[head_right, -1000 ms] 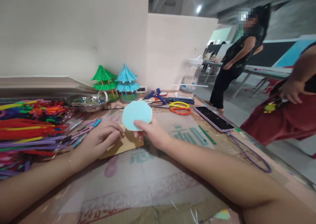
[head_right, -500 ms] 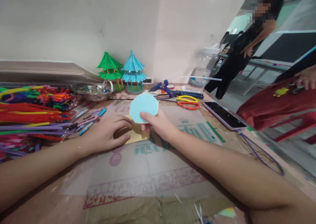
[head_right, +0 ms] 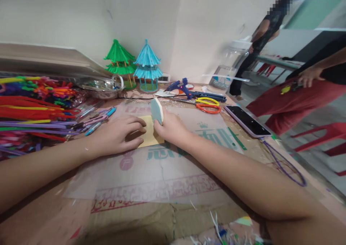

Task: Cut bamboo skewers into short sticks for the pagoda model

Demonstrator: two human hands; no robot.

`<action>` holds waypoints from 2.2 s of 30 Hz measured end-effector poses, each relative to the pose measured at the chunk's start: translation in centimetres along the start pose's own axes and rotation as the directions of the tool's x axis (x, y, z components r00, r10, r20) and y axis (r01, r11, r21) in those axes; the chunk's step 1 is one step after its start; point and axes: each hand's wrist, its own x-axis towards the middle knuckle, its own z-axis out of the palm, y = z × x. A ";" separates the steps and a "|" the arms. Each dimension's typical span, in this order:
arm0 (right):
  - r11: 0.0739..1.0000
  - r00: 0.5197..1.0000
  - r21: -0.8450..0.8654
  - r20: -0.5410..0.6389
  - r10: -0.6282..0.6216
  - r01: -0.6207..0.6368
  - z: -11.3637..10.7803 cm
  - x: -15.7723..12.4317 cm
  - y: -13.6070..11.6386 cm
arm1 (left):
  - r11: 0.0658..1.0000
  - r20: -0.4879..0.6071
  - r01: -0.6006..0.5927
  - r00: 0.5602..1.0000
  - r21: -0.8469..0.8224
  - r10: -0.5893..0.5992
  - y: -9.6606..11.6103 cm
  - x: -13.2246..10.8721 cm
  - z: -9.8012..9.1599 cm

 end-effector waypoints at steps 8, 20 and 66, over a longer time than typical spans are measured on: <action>0.995 0.994 -0.077 0.092 -0.062 0.069 -0.4 -0.7 -0.7 | 1.000 0.014 0.004 1.000 -0.020 -0.004 0.0 0.1 -0.1; 0.991 0.996 -0.124 0.076 -0.048 0.057 -0.4 0.1 0.0 | 1.000 0.021 0.023 1.000 -0.009 -0.023 0.2 0.1 -0.1; 0.347 0.949 0.902 0.303 -0.089 -0.255 0.7 -0.7 -0.5 | 0.822 -0.268 0.184 0.888 -0.538 -0.374 0.2 -0.8 0.0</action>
